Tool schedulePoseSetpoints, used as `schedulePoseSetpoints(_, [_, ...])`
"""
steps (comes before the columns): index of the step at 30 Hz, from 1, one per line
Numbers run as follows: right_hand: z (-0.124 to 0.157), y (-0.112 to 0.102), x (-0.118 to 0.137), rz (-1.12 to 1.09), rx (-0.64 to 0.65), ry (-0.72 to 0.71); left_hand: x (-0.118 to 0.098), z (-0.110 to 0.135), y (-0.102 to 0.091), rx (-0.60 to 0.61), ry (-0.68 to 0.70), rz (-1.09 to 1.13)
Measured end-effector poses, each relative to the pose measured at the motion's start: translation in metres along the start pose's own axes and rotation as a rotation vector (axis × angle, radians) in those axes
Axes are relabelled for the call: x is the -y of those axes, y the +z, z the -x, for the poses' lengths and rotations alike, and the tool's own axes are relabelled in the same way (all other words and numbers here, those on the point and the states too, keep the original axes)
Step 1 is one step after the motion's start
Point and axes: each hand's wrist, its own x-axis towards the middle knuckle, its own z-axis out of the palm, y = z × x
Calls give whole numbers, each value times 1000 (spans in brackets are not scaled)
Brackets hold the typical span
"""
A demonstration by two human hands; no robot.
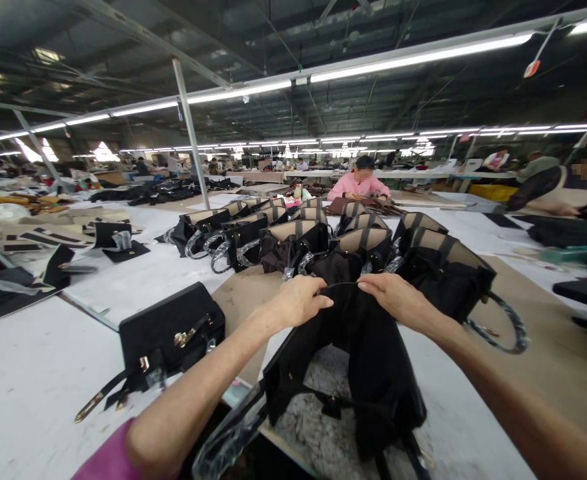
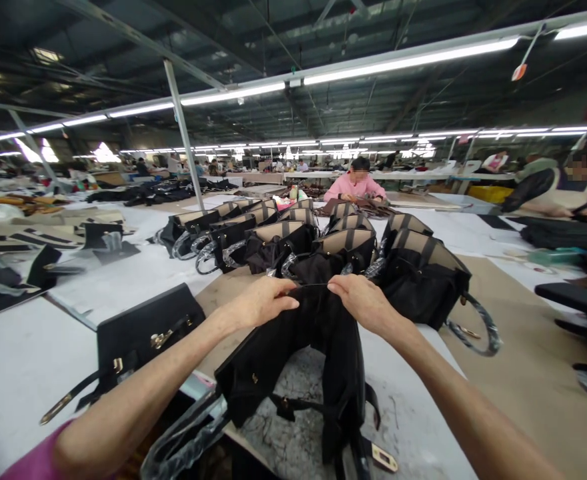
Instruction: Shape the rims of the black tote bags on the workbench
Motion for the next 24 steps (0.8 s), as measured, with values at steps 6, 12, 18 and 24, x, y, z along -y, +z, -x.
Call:
schedulePoseSetpoints(6, [7,6,-6,94,-53,52,16,95,2,-114,-179,534])
schedulePoseSetpoints(12, [16,-5,49,170,-191,-414,9,147,37,-329,-343,389])
schedulePoseSetpoints(18, [8,2,106,184,85,-727,-4,137,49,-373,-279,249])
schedulePoseSetpoints(24, [-2,9,107,376,292,-768,-9,134,42,-348,-186,254])
